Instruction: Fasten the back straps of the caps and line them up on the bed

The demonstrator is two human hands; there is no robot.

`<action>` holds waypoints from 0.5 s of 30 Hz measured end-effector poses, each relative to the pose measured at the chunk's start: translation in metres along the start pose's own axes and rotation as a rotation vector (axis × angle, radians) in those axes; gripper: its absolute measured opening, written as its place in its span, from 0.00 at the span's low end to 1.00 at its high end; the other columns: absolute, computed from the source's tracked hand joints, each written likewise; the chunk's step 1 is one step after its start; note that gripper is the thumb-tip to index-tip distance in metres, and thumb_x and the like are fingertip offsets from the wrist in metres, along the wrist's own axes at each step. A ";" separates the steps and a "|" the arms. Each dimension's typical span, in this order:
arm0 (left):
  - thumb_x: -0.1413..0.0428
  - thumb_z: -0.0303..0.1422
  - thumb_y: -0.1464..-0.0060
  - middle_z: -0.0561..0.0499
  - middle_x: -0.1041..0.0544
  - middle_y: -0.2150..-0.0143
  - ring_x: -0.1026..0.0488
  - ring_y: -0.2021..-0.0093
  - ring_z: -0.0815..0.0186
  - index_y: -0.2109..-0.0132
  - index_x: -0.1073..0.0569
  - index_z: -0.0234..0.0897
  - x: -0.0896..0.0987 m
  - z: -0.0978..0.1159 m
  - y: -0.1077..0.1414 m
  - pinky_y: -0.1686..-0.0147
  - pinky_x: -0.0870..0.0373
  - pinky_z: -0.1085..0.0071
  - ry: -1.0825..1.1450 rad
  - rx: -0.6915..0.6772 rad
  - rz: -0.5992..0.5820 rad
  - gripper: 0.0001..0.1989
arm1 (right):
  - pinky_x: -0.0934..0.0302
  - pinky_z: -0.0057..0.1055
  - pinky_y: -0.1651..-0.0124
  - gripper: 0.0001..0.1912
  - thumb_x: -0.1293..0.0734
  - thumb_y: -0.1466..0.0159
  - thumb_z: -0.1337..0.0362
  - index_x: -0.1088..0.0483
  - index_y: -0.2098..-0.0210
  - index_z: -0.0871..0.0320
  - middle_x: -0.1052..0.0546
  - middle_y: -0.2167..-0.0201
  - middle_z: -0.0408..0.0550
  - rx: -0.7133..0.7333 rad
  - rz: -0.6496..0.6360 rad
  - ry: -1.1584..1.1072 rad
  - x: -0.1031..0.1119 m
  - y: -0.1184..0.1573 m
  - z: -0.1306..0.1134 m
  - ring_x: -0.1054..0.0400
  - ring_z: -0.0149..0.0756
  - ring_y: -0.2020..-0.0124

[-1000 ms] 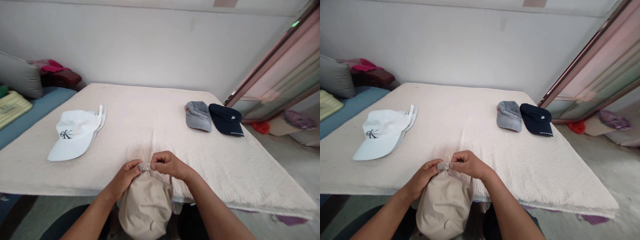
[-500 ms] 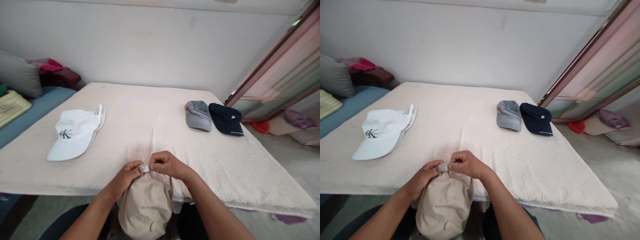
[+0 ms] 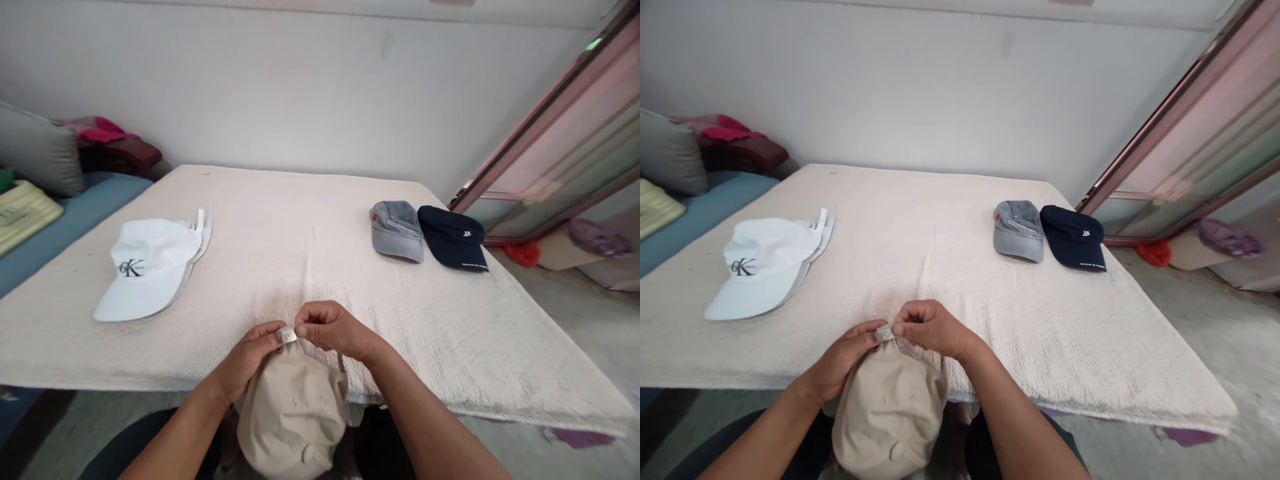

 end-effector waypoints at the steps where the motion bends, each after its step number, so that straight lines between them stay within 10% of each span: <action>1: 0.34 0.36 0.59 0.50 0.23 0.69 0.29 0.65 0.64 0.63 0.21 0.36 -0.001 0.001 0.000 0.62 0.35 0.71 -0.007 -0.007 -0.039 0.14 | 0.56 0.23 0.79 0.13 0.31 0.42 0.56 0.30 0.67 0.60 0.40 0.82 0.35 -0.004 0.001 -0.044 0.000 0.000 -0.001 0.51 0.23 0.81; 15: 0.39 0.34 0.49 0.50 0.24 0.67 0.29 0.66 0.65 0.60 0.25 0.35 -0.009 0.006 0.003 0.62 0.36 0.71 -0.011 -0.049 -0.211 0.10 | 0.48 0.24 0.75 0.12 0.33 0.39 0.56 0.29 0.63 0.60 0.34 0.76 0.39 0.082 0.021 -0.097 -0.012 -0.006 0.002 0.44 0.23 0.78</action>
Point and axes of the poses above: each hand's wrist, its own y-axis away from the middle knuckle, its own x-axis out of the back of the hand, z = x × y, the point moved 1 cm from there along -y, towards the middle knuckle
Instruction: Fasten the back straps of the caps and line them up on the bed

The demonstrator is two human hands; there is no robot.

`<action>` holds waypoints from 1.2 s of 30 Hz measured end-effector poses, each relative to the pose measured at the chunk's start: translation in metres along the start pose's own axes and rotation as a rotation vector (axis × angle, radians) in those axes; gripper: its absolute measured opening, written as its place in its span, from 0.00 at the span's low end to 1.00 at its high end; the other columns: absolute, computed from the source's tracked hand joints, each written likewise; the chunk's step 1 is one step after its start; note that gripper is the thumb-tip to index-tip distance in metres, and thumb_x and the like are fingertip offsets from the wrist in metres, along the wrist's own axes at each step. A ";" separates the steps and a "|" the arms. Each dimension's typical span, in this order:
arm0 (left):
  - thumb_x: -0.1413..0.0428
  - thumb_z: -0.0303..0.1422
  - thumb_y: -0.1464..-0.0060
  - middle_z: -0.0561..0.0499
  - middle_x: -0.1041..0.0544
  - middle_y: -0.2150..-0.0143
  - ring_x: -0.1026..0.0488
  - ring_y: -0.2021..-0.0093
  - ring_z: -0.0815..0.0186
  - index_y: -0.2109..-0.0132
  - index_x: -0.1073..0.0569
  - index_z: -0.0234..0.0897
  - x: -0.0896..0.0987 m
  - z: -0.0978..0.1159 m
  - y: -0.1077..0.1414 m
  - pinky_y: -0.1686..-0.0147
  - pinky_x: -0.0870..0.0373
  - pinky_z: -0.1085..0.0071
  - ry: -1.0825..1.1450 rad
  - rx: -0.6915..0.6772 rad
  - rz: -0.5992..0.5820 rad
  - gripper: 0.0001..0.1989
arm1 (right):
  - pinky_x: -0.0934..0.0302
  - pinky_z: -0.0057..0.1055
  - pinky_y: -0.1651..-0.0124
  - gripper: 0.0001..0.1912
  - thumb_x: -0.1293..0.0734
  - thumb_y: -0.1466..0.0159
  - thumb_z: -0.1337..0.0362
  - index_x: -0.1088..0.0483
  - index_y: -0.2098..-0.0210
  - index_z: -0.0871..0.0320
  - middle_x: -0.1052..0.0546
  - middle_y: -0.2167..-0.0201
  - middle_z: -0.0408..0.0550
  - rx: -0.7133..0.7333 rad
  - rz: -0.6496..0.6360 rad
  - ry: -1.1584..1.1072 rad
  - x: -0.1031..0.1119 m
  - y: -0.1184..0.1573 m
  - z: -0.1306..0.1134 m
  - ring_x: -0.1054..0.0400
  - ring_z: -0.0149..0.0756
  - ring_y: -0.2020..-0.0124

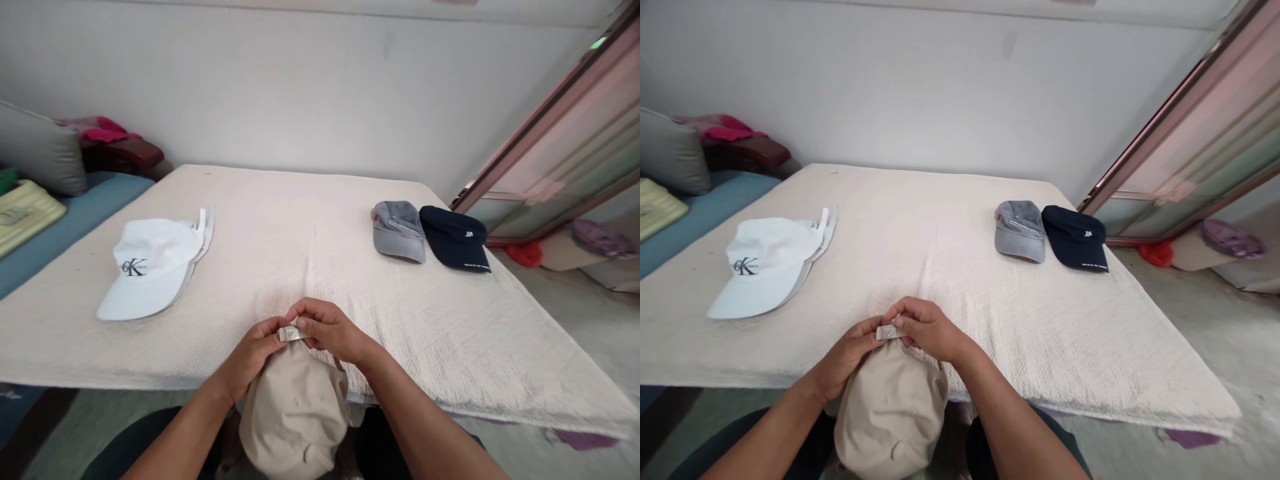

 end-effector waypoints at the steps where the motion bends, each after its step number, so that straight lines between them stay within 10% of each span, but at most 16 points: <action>1: 0.39 0.34 0.49 0.52 0.25 0.69 0.30 0.68 0.67 0.62 0.26 0.36 0.000 0.000 0.000 0.65 0.37 0.73 -0.014 -0.028 0.026 0.08 | 0.48 0.24 0.75 0.12 0.34 0.39 0.56 0.29 0.63 0.59 0.35 0.77 0.39 0.006 0.006 0.015 0.001 0.000 0.001 0.45 0.23 0.79; 9: 0.38 0.33 0.52 0.59 0.33 0.72 0.38 0.74 0.72 0.68 0.38 0.40 -0.002 0.002 0.003 0.73 0.43 0.76 -0.011 -0.144 0.089 0.14 | 0.48 0.25 0.74 0.09 0.34 0.39 0.60 0.29 0.64 0.59 0.36 0.79 0.38 0.010 0.050 0.080 0.007 -0.003 0.007 0.45 0.25 0.78; 36: 0.37 0.35 0.53 0.57 0.33 0.72 0.37 0.72 0.71 0.66 0.32 0.38 0.002 0.002 0.008 0.70 0.41 0.75 -0.150 -0.177 0.129 0.11 | 0.56 0.21 0.82 0.15 0.31 0.42 0.54 0.33 0.74 0.60 0.40 0.85 0.35 -0.230 0.036 0.072 0.014 0.008 0.001 0.49 0.22 0.84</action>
Point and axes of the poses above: each hand's wrist, its own y-axis away from the middle knuckle, its own x-axis out of the back of the hand, z = x × y, the point moved 1 cm from there along -y, towards the middle knuckle
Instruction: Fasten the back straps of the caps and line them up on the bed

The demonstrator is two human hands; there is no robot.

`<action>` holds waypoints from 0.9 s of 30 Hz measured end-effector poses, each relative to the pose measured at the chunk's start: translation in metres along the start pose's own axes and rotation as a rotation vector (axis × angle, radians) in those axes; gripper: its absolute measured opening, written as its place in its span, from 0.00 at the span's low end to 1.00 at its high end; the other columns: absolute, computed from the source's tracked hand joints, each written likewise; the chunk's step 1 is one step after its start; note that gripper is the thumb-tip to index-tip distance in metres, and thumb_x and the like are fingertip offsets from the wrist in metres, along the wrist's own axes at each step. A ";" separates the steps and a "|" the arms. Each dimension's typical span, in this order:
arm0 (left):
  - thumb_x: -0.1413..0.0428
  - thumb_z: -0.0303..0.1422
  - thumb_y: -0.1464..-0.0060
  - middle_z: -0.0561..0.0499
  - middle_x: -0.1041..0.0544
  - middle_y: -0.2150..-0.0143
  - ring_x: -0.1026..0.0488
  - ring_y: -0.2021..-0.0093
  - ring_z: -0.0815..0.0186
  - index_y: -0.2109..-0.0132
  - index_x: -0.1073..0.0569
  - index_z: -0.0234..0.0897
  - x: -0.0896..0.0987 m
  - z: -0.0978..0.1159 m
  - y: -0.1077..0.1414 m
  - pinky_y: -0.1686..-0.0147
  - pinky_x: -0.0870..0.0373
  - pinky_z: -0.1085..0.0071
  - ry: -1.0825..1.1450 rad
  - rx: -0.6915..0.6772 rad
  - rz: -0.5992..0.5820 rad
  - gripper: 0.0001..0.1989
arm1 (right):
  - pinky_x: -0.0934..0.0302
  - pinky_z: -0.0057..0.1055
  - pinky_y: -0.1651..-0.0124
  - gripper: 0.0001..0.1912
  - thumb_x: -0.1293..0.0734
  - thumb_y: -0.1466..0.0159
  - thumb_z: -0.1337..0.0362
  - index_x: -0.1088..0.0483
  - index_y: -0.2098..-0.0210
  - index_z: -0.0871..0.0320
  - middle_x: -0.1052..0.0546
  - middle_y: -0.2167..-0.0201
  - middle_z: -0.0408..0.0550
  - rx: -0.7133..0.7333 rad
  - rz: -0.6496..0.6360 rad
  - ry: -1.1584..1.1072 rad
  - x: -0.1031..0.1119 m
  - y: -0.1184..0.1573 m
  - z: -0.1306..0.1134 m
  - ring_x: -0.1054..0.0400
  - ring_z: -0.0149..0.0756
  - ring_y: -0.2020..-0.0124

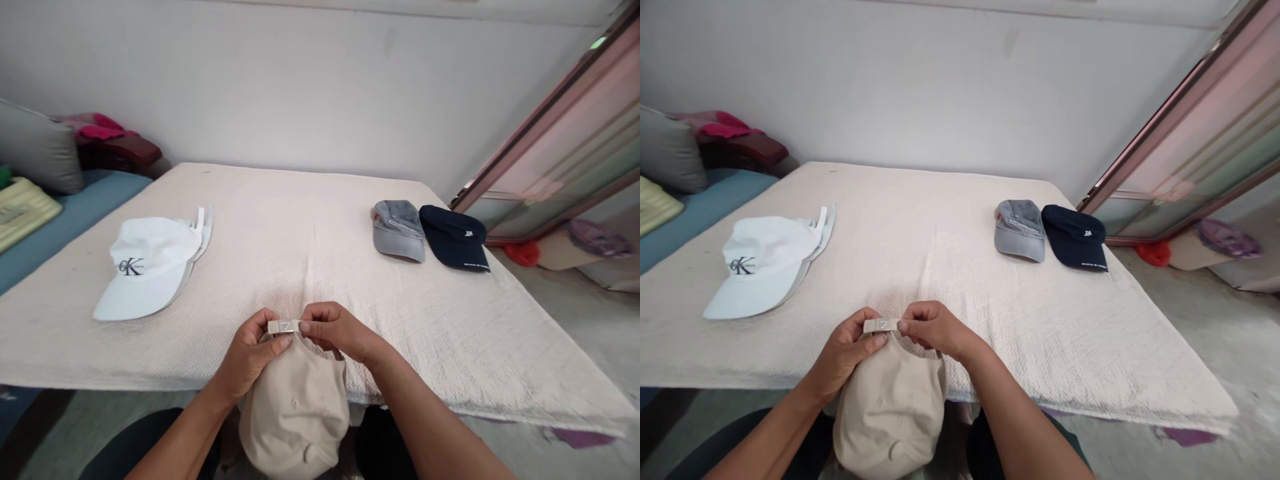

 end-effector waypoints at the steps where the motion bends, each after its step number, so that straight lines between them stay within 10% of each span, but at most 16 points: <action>1: 0.37 0.35 0.53 0.57 0.34 0.73 0.38 0.72 0.72 0.67 0.32 0.37 0.000 0.000 0.000 0.71 0.41 0.75 -0.019 0.004 -0.014 0.12 | 0.56 0.21 0.82 0.15 0.30 0.43 0.55 0.33 0.74 0.60 0.39 0.86 0.35 0.008 0.001 0.013 -0.001 0.000 -0.001 0.49 0.22 0.84; 27: 0.37 0.35 0.52 0.57 0.32 0.72 0.36 0.71 0.72 0.64 0.30 0.37 0.000 -0.002 -0.001 0.70 0.41 0.76 -0.035 0.034 -0.072 0.11 | 0.55 0.21 0.81 0.14 0.29 0.44 0.61 0.31 0.60 0.59 0.39 0.83 0.33 0.160 -0.071 -0.081 -0.004 -0.006 0.005 0.50 0.21 0.83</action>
Point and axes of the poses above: each hand's wrist, its own y-axis away from the middle knuckle, its own x-axis out of the back of the hand, z = x × y, the point moved 1 cm from there along -y, towards the middle knuckle
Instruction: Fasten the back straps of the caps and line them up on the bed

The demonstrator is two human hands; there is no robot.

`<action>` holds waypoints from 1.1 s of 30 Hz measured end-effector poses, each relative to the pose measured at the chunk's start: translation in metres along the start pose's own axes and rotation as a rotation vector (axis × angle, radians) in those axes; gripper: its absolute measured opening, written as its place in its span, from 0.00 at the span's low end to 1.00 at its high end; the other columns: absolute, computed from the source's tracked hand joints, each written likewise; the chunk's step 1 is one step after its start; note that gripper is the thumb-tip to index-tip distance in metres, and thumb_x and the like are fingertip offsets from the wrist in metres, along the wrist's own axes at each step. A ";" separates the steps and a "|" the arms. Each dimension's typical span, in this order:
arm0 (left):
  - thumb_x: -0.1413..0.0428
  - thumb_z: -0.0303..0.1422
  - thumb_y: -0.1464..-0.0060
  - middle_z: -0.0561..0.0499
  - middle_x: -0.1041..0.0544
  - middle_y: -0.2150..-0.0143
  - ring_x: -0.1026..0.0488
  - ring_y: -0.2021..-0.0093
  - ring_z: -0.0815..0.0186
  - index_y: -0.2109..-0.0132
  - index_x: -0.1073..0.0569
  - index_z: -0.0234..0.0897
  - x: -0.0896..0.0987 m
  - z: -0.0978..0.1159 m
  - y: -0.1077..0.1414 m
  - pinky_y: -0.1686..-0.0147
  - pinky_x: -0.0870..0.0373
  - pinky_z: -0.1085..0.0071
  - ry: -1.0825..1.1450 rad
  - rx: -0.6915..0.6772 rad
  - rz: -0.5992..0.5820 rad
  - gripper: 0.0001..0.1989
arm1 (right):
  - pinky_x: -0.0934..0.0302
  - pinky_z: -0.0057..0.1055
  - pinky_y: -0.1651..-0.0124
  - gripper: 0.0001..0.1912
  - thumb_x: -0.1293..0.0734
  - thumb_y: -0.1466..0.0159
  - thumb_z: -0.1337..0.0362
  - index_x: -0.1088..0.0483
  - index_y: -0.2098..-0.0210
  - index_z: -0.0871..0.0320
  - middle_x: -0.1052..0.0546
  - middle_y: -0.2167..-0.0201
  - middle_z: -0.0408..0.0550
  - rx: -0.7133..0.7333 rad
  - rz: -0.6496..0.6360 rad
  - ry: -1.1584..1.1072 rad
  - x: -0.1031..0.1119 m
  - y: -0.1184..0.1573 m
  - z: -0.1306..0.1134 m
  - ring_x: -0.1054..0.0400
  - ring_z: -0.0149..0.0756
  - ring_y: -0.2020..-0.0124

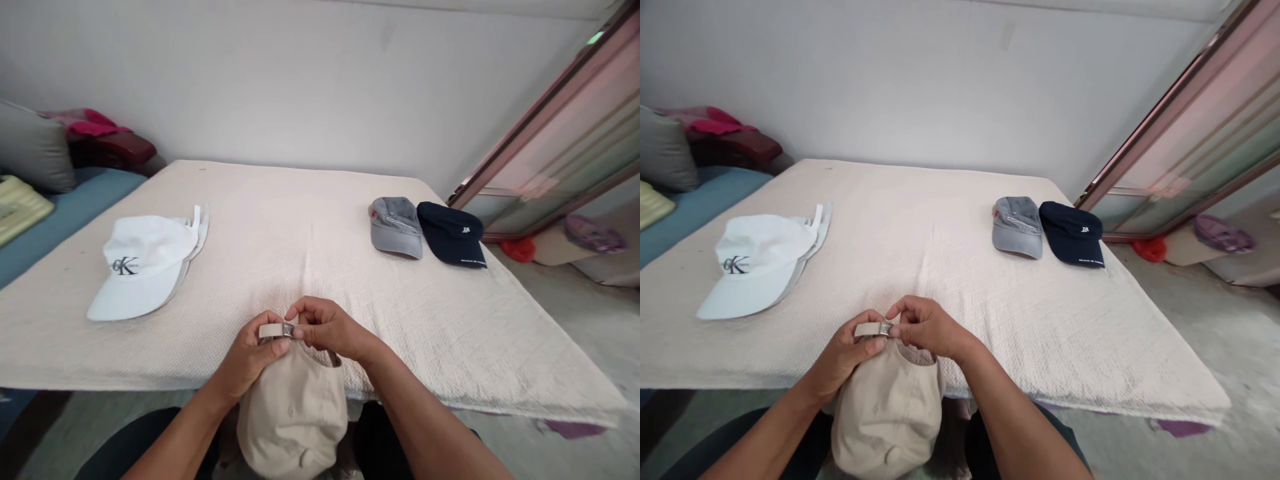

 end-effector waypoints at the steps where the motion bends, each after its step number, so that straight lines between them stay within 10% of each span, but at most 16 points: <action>1: 0.37 0.34 0.53 0.57 0.30 0.72 0.35 0.71 0.72 0.64 0.30 0.37 0.000 -0.001 -0.001 0.70 0.40 0.76 0.044 0.003 0.024 0.11 | 0.56 0.21 0.81 0.14 0.29 0.43 0.60 0.31 0.61 0.59 0.39 0.83 0.33 -0.009 -0.003 -0.021 0.000 0.000 -0.001 0.51 0.21 0.83; 9: 0.38 0.29 0.52 0.51 0.22 0.64 0.27 0.65 0.67 0.56 0.26 0.39 0.000 -0.007 -0.004 0.61 0.34 0.72 0.239 0.059 0.095 0.13 | 0.54 0.21 0.80 0.12 0.31 0.41 0.60 0.31 0.60 0.58 0.38 0.82 0.35 -0.007 -0.011 -0.110 -0.001 0.003 -0.005 0.47 0.22 0.81; 33: 0.36 0.30 0.55 0.49 0.23 0.57 0.29 0.53 0.60 0.59 0.24 0.41 -0.004 -0.004 -0.003 0.52 0.37 0.67 -0.112 -0.130 0.102 0.13 | 0.53 0.21 0.80 0.14 0.30 0.42 0.60 0.31 0.58 0.58 0.38 0.82 0.34 0.022 -0.087 -0.054 0.000 0.002 -0.002 0.48 0.22 0.82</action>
Point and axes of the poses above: each hand's wrist, its own y-axis away from the middle knuckle, its own x-axis out of the back of the hand, z = x × y, the point moved 1 cm from there along -y, towards the middle knuckle
